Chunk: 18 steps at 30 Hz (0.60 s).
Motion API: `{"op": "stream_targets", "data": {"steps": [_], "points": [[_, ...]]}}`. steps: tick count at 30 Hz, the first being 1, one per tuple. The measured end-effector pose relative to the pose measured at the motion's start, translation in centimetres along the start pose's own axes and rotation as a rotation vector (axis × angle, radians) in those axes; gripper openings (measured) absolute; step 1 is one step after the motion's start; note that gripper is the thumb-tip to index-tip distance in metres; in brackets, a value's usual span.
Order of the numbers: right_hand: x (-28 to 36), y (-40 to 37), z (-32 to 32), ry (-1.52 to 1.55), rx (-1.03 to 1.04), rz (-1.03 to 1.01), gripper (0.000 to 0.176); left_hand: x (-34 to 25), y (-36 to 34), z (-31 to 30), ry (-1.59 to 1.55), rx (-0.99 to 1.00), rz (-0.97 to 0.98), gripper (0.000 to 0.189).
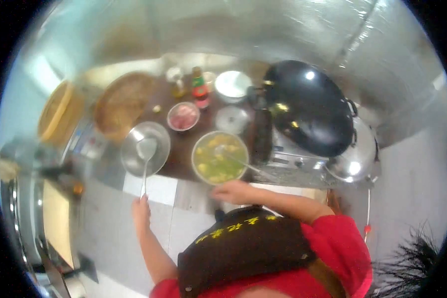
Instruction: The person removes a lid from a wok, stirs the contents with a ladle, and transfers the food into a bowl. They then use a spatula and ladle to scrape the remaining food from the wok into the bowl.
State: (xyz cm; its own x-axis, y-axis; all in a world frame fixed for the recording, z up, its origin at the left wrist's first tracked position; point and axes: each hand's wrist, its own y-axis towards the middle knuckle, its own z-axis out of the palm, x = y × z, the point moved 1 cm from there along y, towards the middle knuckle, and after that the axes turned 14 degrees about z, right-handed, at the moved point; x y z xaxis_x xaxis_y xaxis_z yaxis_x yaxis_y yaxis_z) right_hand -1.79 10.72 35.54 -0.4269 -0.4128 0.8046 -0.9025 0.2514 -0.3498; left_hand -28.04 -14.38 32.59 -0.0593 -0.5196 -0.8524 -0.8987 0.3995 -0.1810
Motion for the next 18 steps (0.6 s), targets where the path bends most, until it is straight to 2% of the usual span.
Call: {"op": "stream_targets", "data": {"steps": [3,4,6,9,10,11,12,13,14,16,18], "points": [[4.9,0.4,-0.3,0.076,0.006,-0.082,0.031,-0.8,-3.1,0.5,-0.045,-0.155,0.015,0.027],[6.1,0.5,-0.3,0.138,0.033,-0.108,0.034,-2.2,-4.2,1.0,-0.004,-0.175,0.165,0.025],[7.4,1.0,0.8,0.294,-0.074,-0.162,0.042,-5.0,-7.1,2.4,0.070,-0.223,0.460,0.023],[10.0,1.3,0.5,0.421,-0.244,-0.198,0.052,-10.2,-9.9,6.4,-0.150,-0.106,0.558,0.027],[10.9,0.7,-0.3,0.445,-0.304,-0.202,0.055,-12.4,-10.6,8.3,-0.234,-0.009,0.522,0.036],[11.9,-0.2,-1.7,0.542,-0.313,-0.165,0.052,-14.9,-11.3,10.0,-0.245,0.111,0.758,0.037],[12.5,-0.7,-3.2,0.639,-0.320,-0.127,0.050,-15.9,-11.6,12.0,-0.290,0.201,0.898,0.040],[11.8,-0.7,-4.2,0.697,-0.474,0.063,0.043,-18.3,-12.4,13.6,-0.394,0.271,0.974,0.044],[11.0,-1.5,-5.7,0.558,-0.662,0.073,0.042,-19.5,-12.8,14.8,-0.445,0.395,0.935,0.050],[7.2,-2.5,-8.2,0.661,-0.700,0.036,0.038,-20.5,-12.7,17.0,-0.083,0.454,1.232,0.059],[3.6,-6.3,-12.8,1.024,-0.450,0.100,0.041,-21.1,-14.4,17.8,-0.384,0.807,0.953,0.070]]}}
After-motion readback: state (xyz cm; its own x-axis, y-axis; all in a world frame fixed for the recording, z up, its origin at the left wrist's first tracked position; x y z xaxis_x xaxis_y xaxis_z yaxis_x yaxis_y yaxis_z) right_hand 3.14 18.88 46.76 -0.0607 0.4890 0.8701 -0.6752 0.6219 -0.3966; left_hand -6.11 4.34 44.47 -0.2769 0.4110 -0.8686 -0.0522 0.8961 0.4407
